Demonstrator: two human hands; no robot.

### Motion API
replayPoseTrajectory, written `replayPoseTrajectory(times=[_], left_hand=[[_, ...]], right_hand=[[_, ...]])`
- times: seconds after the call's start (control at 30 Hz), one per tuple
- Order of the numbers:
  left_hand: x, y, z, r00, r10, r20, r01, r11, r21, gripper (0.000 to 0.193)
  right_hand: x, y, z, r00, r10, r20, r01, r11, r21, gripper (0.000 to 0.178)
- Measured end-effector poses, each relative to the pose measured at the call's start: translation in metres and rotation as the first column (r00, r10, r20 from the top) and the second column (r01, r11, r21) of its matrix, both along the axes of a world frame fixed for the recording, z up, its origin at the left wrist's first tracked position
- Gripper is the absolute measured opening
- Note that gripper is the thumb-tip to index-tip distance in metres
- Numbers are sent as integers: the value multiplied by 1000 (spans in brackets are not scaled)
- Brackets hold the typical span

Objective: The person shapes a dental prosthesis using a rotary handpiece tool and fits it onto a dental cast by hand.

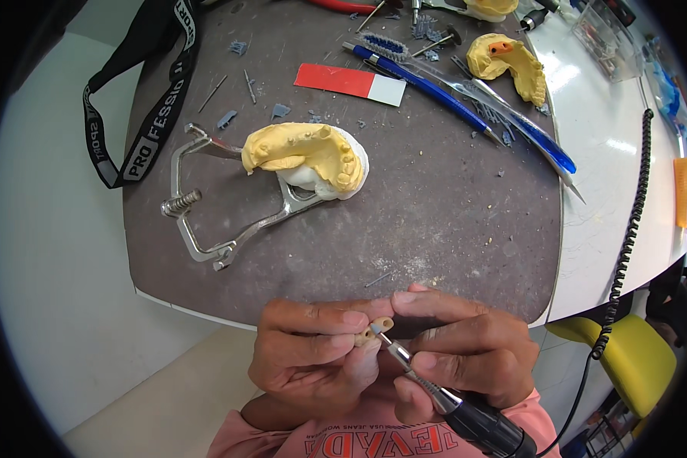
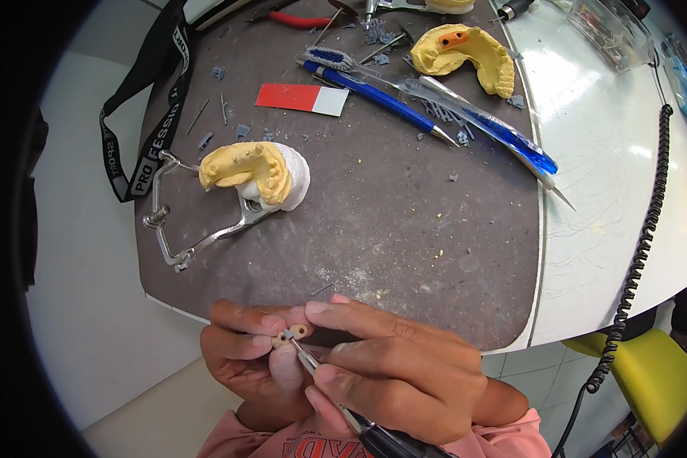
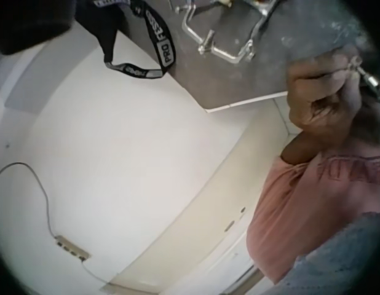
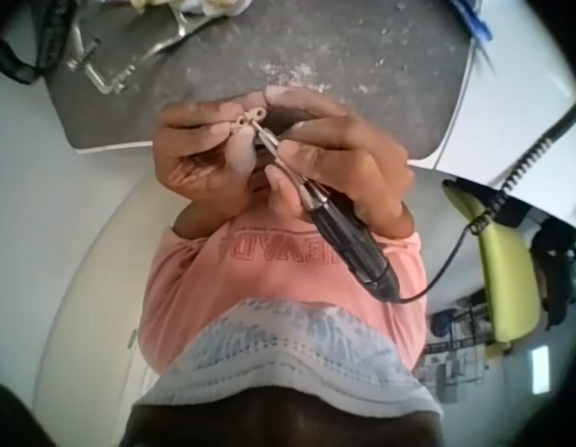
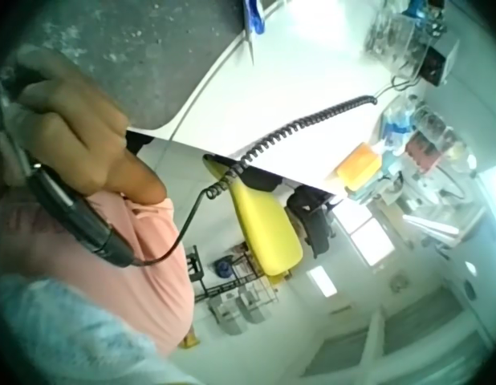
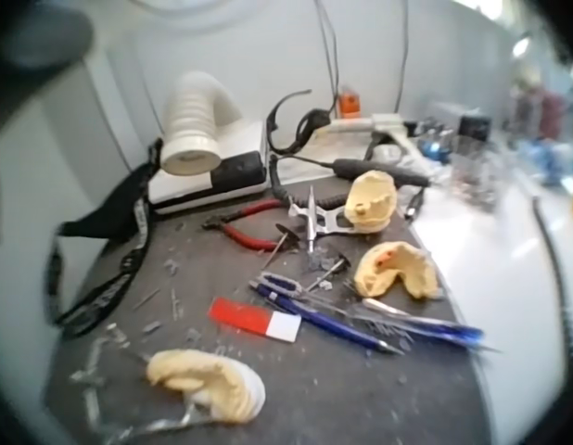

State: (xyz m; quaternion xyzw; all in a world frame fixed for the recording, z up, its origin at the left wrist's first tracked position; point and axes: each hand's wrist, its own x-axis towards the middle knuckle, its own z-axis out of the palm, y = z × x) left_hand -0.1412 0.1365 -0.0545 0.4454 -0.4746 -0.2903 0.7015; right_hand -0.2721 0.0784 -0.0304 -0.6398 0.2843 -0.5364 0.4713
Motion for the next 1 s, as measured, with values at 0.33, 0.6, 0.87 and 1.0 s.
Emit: replayPoseTrajectory(times=[0.33,0.6,0.87,1.0], left_hand=[[-4,-1,-1,999,29,-23,-29,999,-22,26],[-3,-1,1,999,43,6,-43,999,0,27],[-6,-1,1,997,72,-25,-72,997,-1,24],[-4,-1,1,997,69,24,-69,998,-2,24]], right_hand=[[-4,2,-1,1000,31,2,-31,999,-10,18],[-4,-1,-1,998,59,-30,-60,998,-18,16],[-5,-2,1,997,50,-57,-51,999,-18,17],[-5,-2,0,997,62,-42,-63,998,-31,17]])
